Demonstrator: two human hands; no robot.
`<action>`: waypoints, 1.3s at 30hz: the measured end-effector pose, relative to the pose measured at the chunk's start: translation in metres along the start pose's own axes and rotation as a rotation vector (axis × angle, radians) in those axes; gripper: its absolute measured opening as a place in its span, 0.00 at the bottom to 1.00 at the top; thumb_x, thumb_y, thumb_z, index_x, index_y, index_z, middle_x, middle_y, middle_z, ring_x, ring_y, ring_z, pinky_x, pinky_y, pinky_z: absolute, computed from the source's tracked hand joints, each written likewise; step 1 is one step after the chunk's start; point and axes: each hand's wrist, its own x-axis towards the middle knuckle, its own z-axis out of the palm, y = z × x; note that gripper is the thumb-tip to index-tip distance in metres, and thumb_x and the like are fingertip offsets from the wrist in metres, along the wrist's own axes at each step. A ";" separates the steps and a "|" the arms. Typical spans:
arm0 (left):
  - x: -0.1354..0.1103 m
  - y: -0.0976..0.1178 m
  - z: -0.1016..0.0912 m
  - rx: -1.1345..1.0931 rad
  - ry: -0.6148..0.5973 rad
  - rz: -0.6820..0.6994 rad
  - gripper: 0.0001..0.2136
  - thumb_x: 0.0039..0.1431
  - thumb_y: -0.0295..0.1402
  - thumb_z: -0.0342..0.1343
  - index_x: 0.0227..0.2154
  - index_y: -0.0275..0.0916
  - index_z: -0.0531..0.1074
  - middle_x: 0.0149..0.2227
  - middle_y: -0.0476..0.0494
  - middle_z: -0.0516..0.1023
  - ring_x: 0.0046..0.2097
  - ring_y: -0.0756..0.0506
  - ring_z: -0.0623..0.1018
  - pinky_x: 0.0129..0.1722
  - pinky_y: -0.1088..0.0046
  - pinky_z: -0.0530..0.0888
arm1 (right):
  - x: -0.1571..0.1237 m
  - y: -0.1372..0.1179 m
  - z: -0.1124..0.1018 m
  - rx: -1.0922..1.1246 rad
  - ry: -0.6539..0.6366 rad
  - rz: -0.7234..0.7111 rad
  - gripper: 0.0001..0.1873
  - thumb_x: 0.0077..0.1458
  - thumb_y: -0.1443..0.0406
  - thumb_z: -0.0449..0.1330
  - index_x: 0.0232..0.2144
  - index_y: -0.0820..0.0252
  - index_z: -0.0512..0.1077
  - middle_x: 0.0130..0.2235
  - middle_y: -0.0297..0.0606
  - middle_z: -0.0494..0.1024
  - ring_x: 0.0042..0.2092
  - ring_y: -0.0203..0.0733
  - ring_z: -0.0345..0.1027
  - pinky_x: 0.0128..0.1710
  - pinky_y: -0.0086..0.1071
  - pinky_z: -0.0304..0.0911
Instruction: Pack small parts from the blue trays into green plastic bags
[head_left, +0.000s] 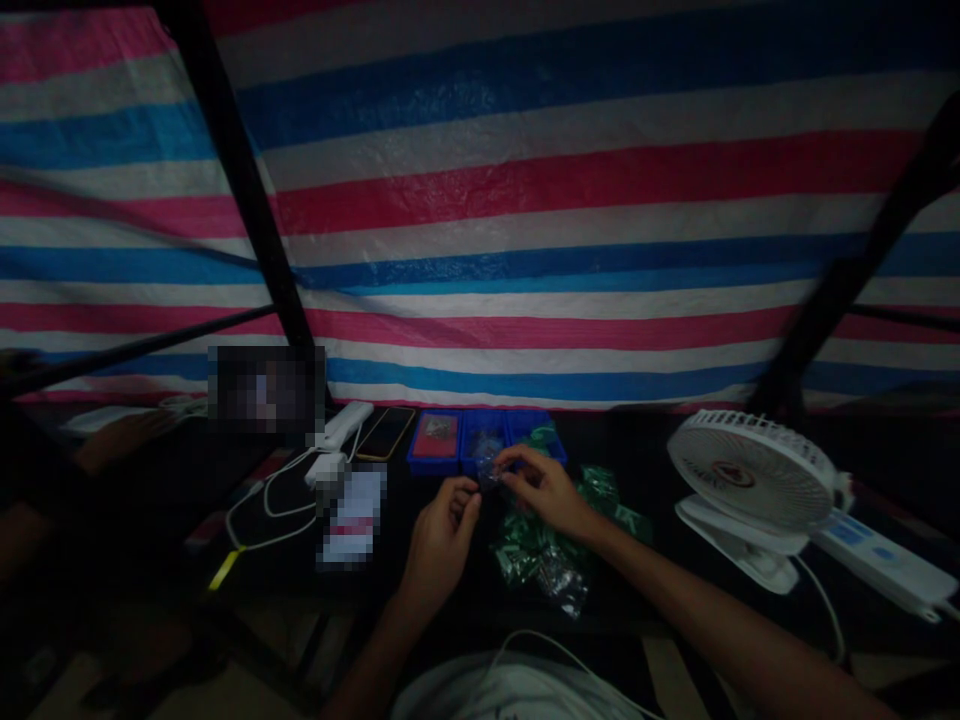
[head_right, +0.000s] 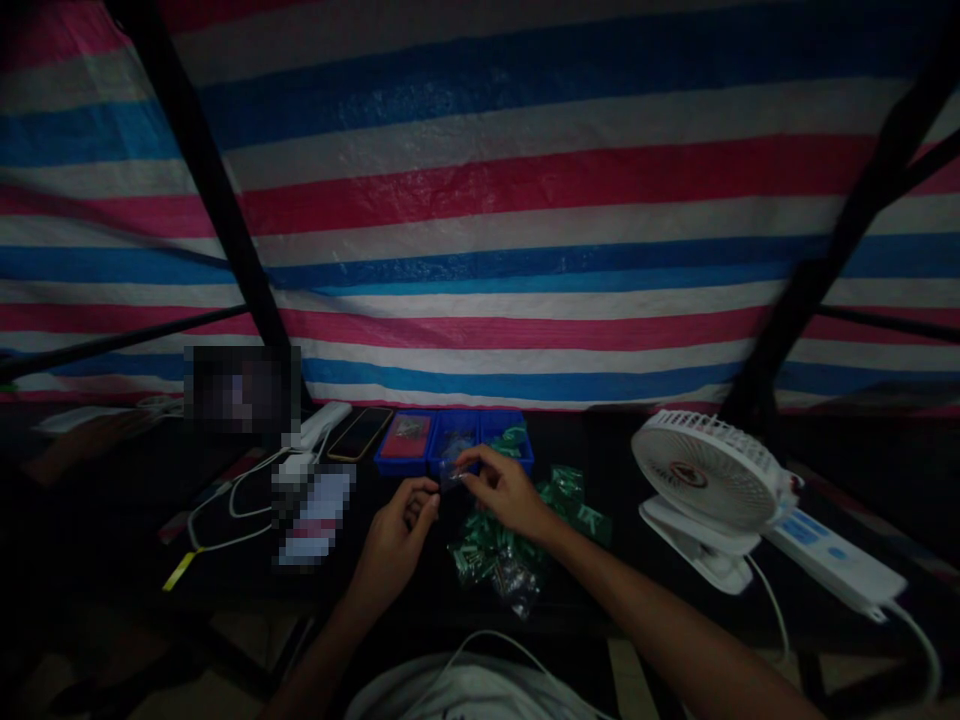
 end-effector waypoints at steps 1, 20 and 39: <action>0.000 0.000 0.000 -0.001 -0.002 -0.002 0.11 0.71 0.41 0.52 0.46 0.41 0.73 0.33 0.48 0.78 0.34 0.46 0.79 0.36 0.71 0.72 | 0.000 0.000 -0.001 -0.009 0.011 -0.017 0.15 0.65 0.53 0.63 0.48 0.54 0.75 0.28 0.30 0.71 0.25 0.36 0.65 0.24 0.28 0.62; -0.001 -0.003 0.001 -0.012 0.002 -0.015 0.12 0.71 0.43 0.52 0.47 0.41 0.72 0.33 0.47 0.79 0.35 0.45 0.80 0.37 0.70 0.73 | 0.009 0.009 -0.006 -0.078 0.088 0.124 0.28 0.66 0.54 0.57 0.64 0.59 0.71 0.22 0.29 0.72 0.19 0.36 0.65 0.20 0.28 0.59; -0.009 0.010 -0.002 0.233 -0.395 0.212 0.19 0.57 0.35 0.71 0.52 0.51 0.79 0.53 0.44 0.76 0.55 0.38 0.73 0.57 0.58 0.70 | 0.008 0.010 -0.004 -0.066 0.125 0.052 0.13 0.67 0.55 0.58 0.46 0.56 0.74 0.32 0.32 0.76 0.21 0.34 0.64 0.21 0.28 0.58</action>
